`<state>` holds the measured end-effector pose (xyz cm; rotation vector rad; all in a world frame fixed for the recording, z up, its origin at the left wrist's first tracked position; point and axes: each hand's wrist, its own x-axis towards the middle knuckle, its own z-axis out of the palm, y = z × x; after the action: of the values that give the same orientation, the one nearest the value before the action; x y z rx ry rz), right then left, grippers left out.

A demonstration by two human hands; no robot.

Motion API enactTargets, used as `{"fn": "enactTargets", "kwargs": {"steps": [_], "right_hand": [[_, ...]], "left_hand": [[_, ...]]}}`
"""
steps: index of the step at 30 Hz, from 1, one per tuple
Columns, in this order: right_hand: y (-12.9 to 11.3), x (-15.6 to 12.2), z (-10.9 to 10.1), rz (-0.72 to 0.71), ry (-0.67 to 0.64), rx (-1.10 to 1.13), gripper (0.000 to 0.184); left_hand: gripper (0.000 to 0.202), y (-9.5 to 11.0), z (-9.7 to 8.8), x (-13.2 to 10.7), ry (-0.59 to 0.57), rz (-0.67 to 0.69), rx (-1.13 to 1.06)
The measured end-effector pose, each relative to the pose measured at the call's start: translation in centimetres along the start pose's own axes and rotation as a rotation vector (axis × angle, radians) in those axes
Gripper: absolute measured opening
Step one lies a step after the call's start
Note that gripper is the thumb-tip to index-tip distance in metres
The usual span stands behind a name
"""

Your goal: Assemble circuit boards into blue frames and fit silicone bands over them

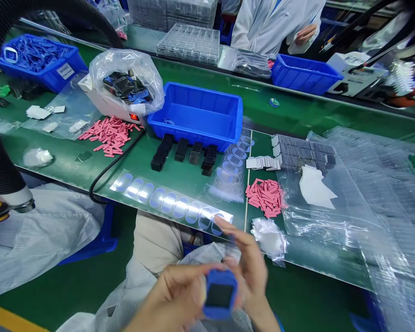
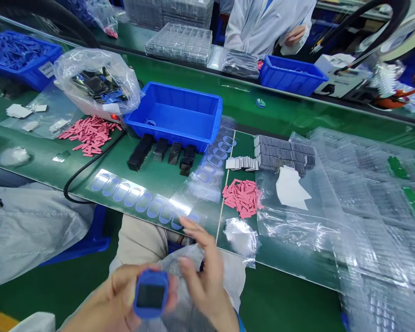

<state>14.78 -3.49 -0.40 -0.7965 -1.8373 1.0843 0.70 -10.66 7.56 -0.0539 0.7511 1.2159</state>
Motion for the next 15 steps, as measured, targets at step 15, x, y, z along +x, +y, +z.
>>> {"fn": "enactTargets", "kwargs": {"steps": [15], "right_hand": [[1.8, 0.6, 2.3, -0.186, -0.205, -0.623, 0.023]], "left_hand": [[0.016, 2.7, -2.3, 6.0, 0.348, 0.382, -0.026]]}}
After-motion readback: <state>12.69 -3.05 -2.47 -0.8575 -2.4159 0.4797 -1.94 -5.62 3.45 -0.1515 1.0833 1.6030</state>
